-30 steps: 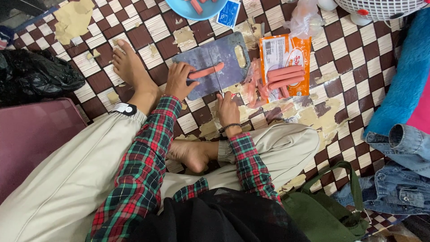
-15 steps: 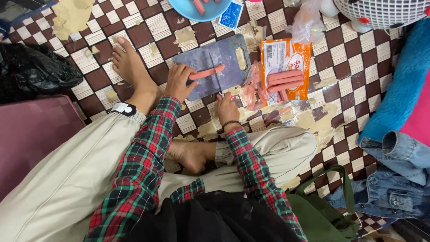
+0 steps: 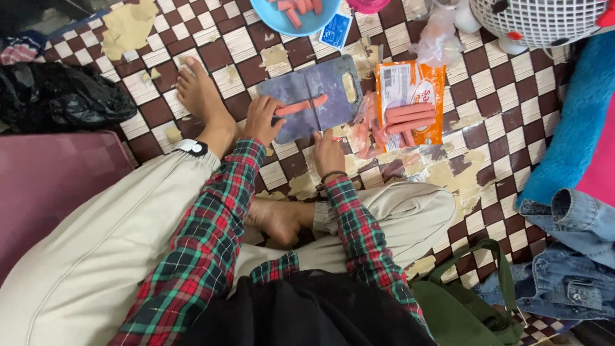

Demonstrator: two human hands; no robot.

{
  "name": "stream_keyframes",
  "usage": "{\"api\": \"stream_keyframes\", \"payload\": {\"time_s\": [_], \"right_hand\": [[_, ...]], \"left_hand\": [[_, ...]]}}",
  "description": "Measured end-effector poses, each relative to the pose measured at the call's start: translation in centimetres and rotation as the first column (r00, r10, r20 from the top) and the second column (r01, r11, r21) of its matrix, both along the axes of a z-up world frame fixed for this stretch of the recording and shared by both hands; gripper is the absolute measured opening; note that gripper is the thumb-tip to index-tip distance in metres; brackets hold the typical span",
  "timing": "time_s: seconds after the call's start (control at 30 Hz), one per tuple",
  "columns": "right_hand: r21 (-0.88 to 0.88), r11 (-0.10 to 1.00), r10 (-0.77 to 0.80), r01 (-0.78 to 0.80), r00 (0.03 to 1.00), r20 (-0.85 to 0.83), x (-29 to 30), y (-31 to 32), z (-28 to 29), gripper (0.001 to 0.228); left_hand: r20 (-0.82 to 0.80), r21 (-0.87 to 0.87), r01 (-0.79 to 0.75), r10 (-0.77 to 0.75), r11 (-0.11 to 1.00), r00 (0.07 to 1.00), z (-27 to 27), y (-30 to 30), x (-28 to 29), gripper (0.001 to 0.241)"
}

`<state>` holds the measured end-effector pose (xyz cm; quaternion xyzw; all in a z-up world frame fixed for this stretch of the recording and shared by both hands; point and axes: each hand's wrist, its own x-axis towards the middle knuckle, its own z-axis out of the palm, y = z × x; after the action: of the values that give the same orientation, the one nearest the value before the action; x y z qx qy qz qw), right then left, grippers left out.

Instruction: A person is sitting on the floor cutting sausages into smaller pieces using a knife on a small cutting board.

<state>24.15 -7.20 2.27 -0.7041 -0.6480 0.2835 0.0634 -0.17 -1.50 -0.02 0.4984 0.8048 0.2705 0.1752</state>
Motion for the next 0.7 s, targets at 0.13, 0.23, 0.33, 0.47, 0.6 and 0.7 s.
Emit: {"api": "stream_keyframes", "payload": {"time_s": [0.13,0.23,0.33,0.47,0.6,0.7], "right_hand": [[-0.06,0.998,0.026,-0.026,1.0,0.005,-2.2,-1.3,2.7,0.038],[0.022,0.998,0.057,-0.057,0.998,0.016,-2.7,-1.6,1.6,0.039],[0.03,0.998,0.051,-0.051,0.999,0.001,-3.0,-1.6,1.5,0.037],[-0.016,0.999,0.034,-0.034,0.999,-0.01,-3.3,-1.6,1.5,0.04],[0.002,1.0,0.031,-0.031,0.996,0.079,-3.6,-1.8,0.5,0.042],[0.021,0.997,0.066,-0.072,0.973,0.22,-3.9,-2.2,-0.8,0.044]], "left_hand": [[-0.091,-0.168,-0.53,0.523,0.831,0.848,-0.8,4.5,-6.9,0.086],[-0.096,-0.142,-0.52,0.511,0.842,0.854,-0.5,4.4,-6.7,0.086],[-0.006,0.178,0.47,-0.476,0.865,0.879,0.0,-2.0,3.4,0.036],[-0.077,-0.175,-0.514,0.509,0.84,0.857,-0.6,2.4,-3.5,0.091],[0.088,-0.005,-0.021,0.022,1.0,0.996,1.9,2.1,-2.9,0.054],[0.072,-0.024,0.023,-0.021,0.999,0.997,0.5,0.1,-0.1,0.055]]}}
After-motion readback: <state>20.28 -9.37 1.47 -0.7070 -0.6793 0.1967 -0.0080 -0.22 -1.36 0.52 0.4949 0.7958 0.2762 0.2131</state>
